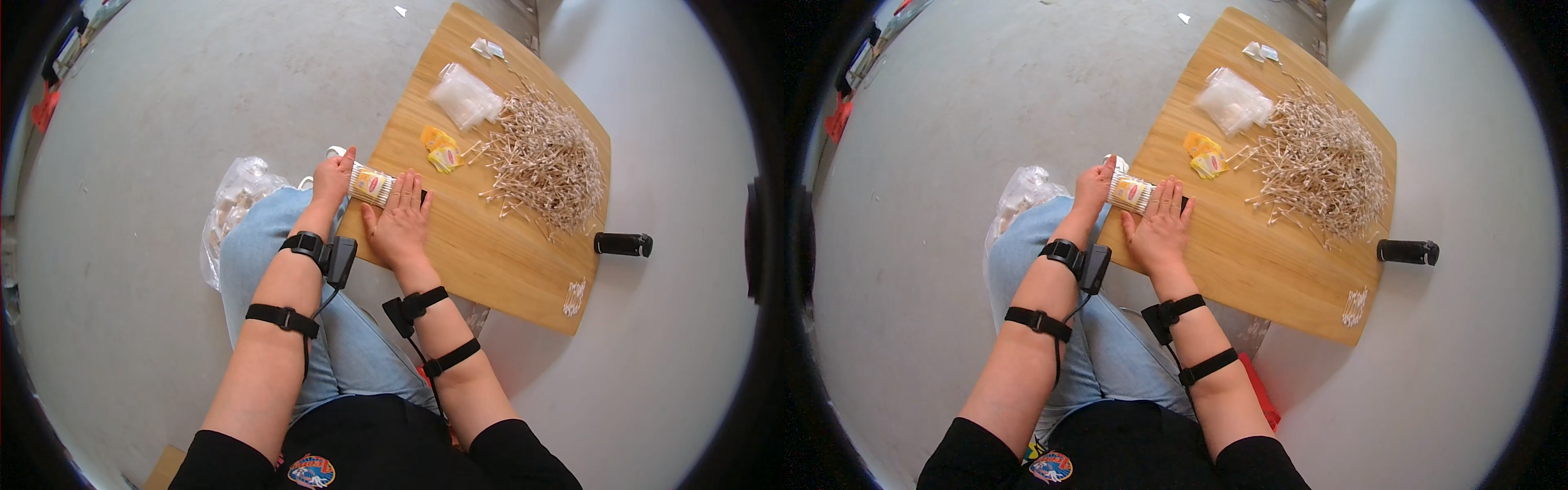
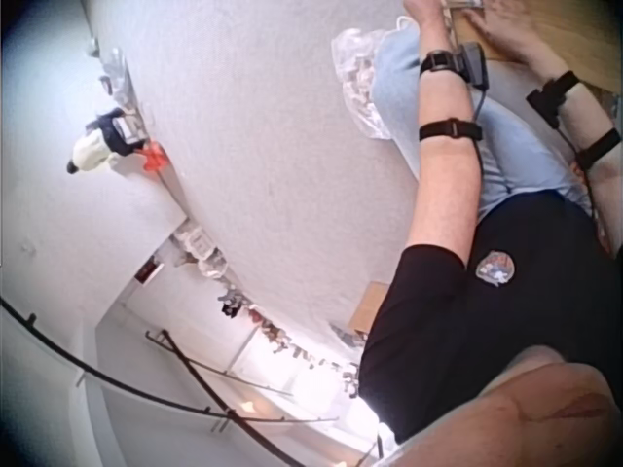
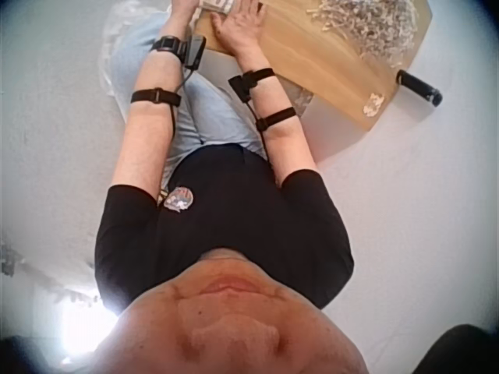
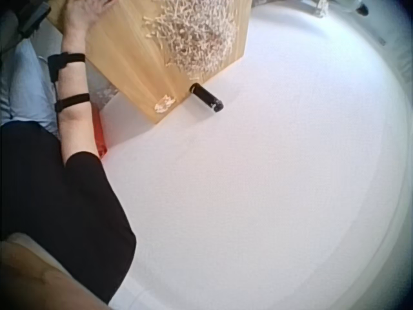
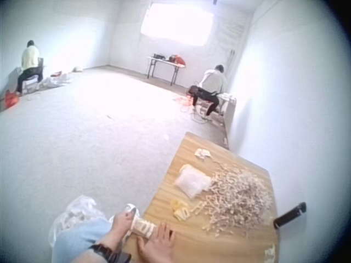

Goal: The recorder is counting cotton swabs, arranging them into small bundles, and placing them into a small plastic bag.

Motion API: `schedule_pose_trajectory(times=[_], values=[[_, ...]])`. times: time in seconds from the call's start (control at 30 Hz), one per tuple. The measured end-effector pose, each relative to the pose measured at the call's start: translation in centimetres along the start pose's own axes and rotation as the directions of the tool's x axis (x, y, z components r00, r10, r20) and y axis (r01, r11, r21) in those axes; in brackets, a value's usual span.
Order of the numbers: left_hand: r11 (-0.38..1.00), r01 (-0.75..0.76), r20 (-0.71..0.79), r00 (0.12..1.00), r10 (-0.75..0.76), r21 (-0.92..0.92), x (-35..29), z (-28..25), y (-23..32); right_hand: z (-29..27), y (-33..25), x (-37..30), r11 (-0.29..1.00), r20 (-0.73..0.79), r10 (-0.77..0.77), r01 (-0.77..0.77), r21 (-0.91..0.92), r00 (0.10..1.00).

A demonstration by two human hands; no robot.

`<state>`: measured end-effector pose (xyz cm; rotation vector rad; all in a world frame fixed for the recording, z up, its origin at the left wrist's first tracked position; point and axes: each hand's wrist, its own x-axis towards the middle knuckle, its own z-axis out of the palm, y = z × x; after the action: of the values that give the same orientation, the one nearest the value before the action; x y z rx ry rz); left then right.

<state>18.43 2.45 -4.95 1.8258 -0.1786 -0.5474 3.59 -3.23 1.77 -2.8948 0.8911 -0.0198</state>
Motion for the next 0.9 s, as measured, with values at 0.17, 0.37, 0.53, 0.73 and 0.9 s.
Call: schedule_pose_trajectory(times=[0.17,0.37,0.53,0.73,0.9], values=[[1.000,-0.012,-0.004,1.000,0.012,-0.003,0.3,-0.3,-0.6,0.2,1.7,-0.3,0.996,-0.021,-0.078,0.079,0.043,0.997],[0.993,-0.076,-0.013,0.997,0.078,0.089,0.0,-0.2,-0.2,-0.1,1.6,-0.3,0.997,0.009,-0.073,0.072,0.033,0.997],[0.991,-0.106,-0.017,0.994,0.108,0.079,-0.1,-0.4,0.2,0.1,1.0,-0.2,0.998,0.002,-0.060,0.060,0.002,0.998],[0.965,-0.169,-0.004,0.985,0.173,0.201,-0.4,-0.2,1.4,-0.5,1.0,0.2,0.998,0.039,-0.051,0.050,0.036,0.998],[0.936,-0.238,0.005,0.970,0.245,0.259,0.1,-1.1,0.6,-0.7,0.7,0.3,0.999,0.054,-0.045,0.045,0.017,0.997]])
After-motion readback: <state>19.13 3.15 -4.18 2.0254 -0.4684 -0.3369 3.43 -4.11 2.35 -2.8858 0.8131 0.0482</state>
